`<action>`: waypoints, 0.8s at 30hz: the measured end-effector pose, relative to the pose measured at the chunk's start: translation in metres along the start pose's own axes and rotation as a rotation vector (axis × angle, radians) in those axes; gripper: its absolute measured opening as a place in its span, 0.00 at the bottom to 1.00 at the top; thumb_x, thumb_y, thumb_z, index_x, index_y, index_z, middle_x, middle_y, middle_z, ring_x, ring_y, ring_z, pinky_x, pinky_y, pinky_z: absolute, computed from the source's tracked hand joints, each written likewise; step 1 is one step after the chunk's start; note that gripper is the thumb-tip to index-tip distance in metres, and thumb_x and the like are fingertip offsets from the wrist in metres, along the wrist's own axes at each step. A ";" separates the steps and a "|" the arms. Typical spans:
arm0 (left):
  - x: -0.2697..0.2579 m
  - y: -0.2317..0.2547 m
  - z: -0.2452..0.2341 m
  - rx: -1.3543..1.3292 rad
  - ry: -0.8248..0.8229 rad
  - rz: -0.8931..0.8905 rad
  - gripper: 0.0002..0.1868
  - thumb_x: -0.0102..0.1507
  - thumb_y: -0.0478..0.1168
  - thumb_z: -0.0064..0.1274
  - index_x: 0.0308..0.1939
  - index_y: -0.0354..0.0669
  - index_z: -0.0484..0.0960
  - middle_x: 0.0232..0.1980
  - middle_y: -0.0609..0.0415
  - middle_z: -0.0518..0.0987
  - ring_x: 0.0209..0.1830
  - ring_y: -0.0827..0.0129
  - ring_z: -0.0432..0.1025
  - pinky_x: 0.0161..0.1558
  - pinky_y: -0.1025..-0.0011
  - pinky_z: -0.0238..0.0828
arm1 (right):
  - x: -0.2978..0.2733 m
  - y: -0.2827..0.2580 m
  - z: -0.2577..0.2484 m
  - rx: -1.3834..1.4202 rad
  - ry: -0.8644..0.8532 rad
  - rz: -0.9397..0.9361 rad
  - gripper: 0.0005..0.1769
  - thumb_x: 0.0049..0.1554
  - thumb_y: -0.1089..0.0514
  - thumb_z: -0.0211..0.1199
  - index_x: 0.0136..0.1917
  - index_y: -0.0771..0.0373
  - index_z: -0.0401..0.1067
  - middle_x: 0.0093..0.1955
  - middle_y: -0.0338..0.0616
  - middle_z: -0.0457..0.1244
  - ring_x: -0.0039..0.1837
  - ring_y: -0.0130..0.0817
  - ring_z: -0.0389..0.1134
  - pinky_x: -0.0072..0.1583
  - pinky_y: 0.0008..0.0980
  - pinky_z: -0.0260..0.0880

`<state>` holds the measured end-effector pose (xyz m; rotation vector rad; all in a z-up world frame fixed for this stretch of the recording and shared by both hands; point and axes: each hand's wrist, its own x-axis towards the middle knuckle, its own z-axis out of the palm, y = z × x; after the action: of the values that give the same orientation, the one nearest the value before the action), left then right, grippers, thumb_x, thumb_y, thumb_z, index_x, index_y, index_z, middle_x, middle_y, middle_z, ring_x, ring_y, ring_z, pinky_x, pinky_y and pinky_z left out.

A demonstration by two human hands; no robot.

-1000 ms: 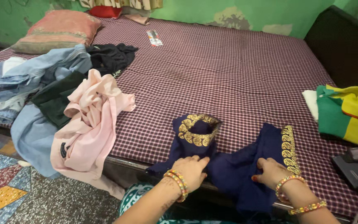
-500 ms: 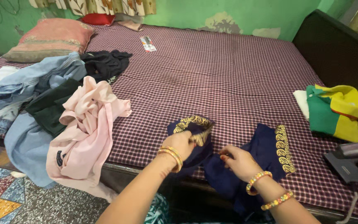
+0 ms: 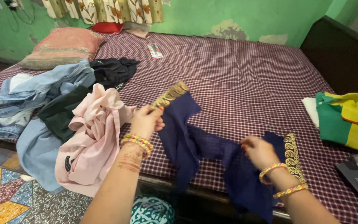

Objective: The person irons a dark blue garment with gold embroidery on a bed. They smooth the fabric, use an iron to press the material, and adjust the garment's position to ensure even coverage. The person also fastens buttons on the garment during the process.

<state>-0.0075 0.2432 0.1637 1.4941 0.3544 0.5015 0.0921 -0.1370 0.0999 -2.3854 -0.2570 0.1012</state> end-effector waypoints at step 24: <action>0.021 -0.087 -0.003 0.557 0.148 0.213 0.30 0.61 0.48 0.60 0.64 0.37 0.75 0.57 0.43 0.82 0.57 0.57 0.78 0.60 0.64 0.71 | -0.023 0.031 -0.012 0.101 0.176 -0.150 0.14 0.54 0.62 0.64 0.55 0.64 0.77 0.54 0.45 0.71 0.55 0.34 0.75 0.58 0.32 0.74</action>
<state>0.0179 0.2563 0.0786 2.0532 0.4792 0.7238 0.0759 -0.1718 0.0877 -2.2495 -0.3376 -0.1619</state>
